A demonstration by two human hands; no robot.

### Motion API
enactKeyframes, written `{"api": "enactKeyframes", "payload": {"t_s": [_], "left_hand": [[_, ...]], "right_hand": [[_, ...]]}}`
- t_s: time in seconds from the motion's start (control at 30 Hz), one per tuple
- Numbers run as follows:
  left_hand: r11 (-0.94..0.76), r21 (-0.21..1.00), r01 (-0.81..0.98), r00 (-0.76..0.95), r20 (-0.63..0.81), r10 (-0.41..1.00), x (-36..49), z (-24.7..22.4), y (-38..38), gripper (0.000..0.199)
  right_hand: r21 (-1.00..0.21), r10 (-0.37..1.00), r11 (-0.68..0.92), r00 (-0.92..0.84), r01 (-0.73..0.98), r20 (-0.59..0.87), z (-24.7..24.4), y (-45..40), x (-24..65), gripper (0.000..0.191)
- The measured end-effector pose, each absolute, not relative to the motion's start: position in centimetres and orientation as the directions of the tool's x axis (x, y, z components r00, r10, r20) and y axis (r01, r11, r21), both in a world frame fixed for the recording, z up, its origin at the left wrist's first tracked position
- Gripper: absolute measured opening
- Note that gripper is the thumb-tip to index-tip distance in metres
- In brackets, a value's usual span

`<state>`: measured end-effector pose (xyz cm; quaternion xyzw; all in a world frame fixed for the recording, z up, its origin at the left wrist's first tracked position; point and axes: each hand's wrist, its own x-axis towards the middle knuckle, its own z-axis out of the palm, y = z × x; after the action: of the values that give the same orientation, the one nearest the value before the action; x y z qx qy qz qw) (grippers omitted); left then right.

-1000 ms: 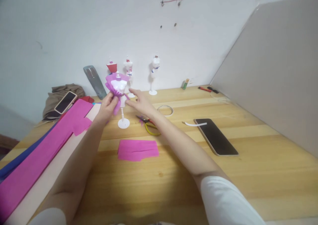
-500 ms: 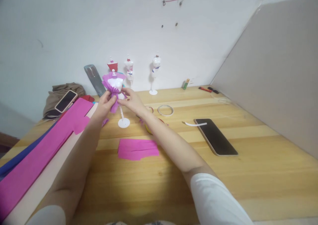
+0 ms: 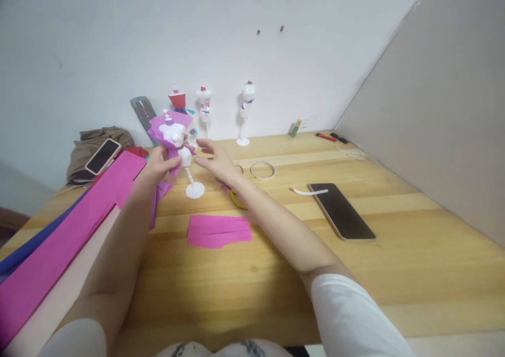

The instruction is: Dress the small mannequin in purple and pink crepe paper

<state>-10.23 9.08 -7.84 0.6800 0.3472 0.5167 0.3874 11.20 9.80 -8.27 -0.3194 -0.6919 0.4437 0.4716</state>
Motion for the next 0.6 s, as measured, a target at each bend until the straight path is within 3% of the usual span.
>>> {"api": "enactKeyframes", "payload": {"t_s": [0.07, 0.17, 0.33, 0.47, 0.6], "left_hand": [[-0.457, 0.886, 0.081, 0.224, 0.430, 0.874, -10.5, -7.9, 9.2, 0.050], [-0.446, 0.892, 0.073, 0.216, 0.423, 0.880, -11.1, -7.7, 9.0, 0.050], [-0.443, 0.891, 0.097, 0.265, 0.406, 0.875, -12.5, -6.3, 8.4, 0.066], [-0.437, 0.895, 0.087, 0.324, 0.390, 0.862, -14.2, -5.1, 8.1, 0.075], [-0.452, 0.885, 0.110, 0.221, 0.421, 0.880, -16.1, -4.6, 7.4, 0.077]], "right_hand": [[-0.916, 0.879, 0.390, -0.336, 0.096, 0.339, -8.5, 9.8, 12.5, 0.047], [-0.888, 0.933, 0.307, -0.291, 0.344, 0.210, -9.3, 9.9, 14.9, 0.031], [-0.681, 0.942, 0.315, -0.304, 0.661, 0.141, -11.9, 9.5, 18.6, 0.011], [-0.606, 0.918, 0.379, -0.367, 0.700, 0.149, -13.6, 8.7, 20.1, 0.014], [-0.592, 0.864, 0.469, -0.481, 0.656, 0.152, -14.2, 6.3, 20.2, 0.017]]}}
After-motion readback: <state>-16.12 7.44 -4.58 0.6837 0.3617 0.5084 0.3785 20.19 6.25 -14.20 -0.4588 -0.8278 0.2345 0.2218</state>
